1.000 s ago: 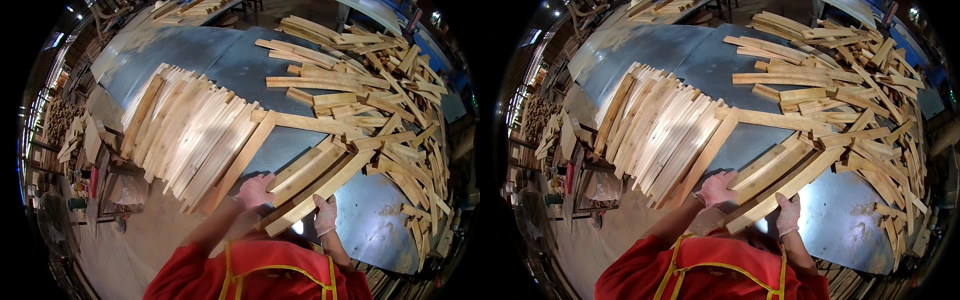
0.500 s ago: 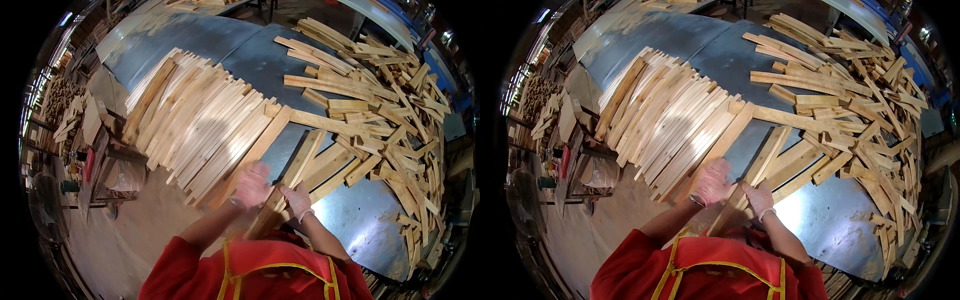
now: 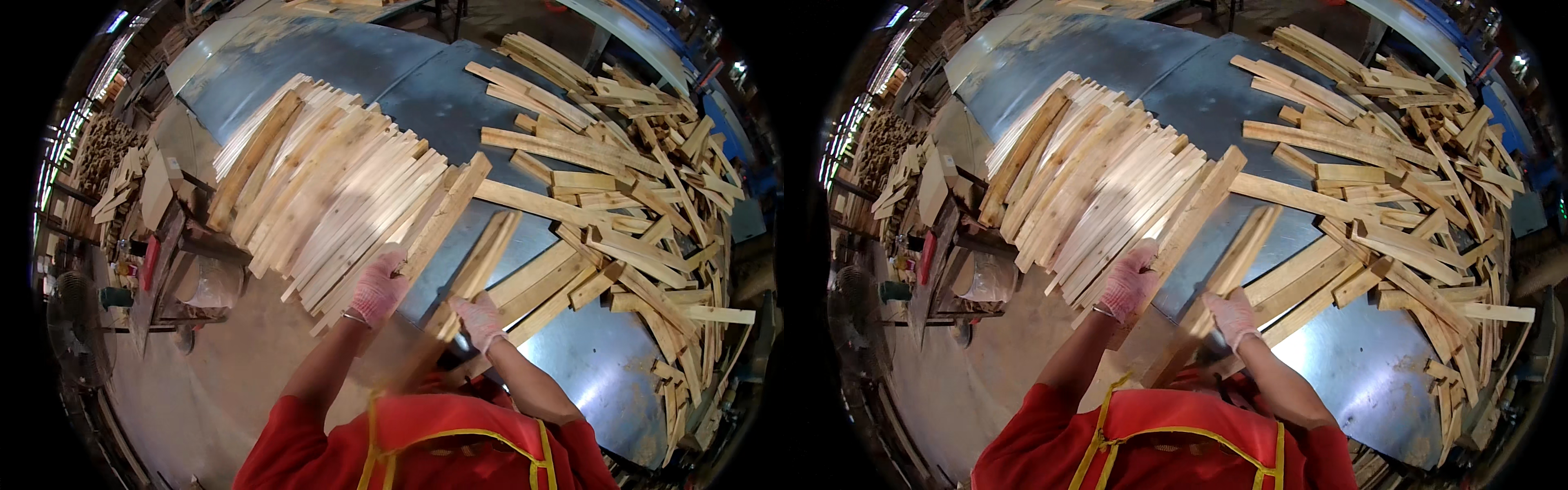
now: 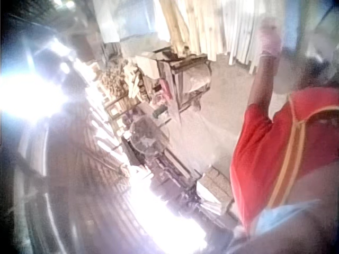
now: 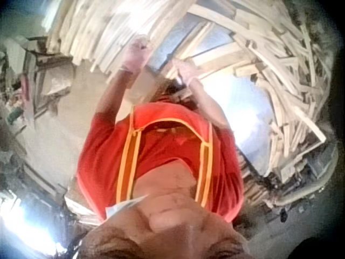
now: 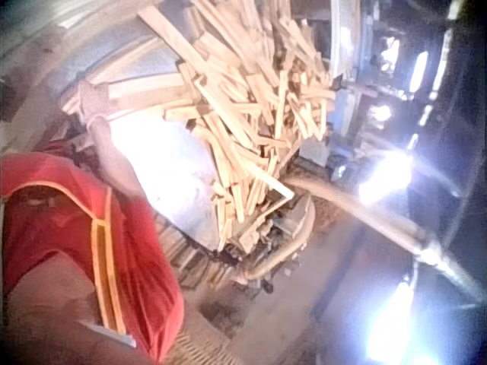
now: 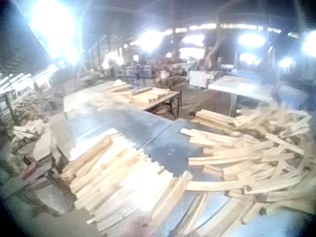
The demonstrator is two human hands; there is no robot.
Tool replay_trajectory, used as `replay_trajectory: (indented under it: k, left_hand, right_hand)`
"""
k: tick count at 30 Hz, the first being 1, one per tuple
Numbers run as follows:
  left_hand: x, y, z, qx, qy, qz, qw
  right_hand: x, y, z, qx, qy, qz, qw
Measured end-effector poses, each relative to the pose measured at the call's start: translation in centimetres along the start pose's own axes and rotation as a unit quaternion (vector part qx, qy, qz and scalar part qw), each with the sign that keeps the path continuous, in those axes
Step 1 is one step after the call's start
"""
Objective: The person repeatedly picks up thin wooden planks from a large pile on a metal table and stacks them into a neat pile. They handle the planks one at a time, aligning them carefully as they build the stack.
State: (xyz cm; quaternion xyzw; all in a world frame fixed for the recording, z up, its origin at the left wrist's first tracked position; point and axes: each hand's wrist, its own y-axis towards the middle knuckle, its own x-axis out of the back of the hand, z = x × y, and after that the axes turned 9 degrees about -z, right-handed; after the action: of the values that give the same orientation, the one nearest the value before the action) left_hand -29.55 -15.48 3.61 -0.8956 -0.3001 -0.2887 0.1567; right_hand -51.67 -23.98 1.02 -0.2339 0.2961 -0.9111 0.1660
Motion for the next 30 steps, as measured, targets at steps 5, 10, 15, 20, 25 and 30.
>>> replay_trajectory:
  k: [5,10,15,20,25,30]
  left_hand:
    - [0.6,0.3,-1.4,-0.006,-0.110,-0.073,0.991]
    - [1.2,1.1,0.4,-0.012,0.040,-0.095,0.995]
    - [2.7,3.8,1.9,-0.109,0.253,-0.125,0.953]
    - [2.5,2.4,5.1,-0.030,0.300,-0.109,0.947]
    - [5.8,0.8,6.6,0.028,0.240,-0.059,0.969]
    - [8.4,0.7,-3.0,0.213,-0.056,0.008,0.975]
  right_hand:
    - [-7.0,6.1,-1.0,0.110,-0.090,0.099,0.985]
    - [-0.8,8.4,8.5,0.324,-0.282,0.130,0.894]
    - [13.9,19.7,11.1,0.463,-0.509,-0.222,0.691]
    - [20.5,22.5,12.7,0.340,-0.522,-0.226,0.749]
    - [24.0,18.2,14.0,0.319,-0.160,-0.301,0.884]
    - [19.2,13.0,7.2,0.258,0.128,-0.122,0.950]
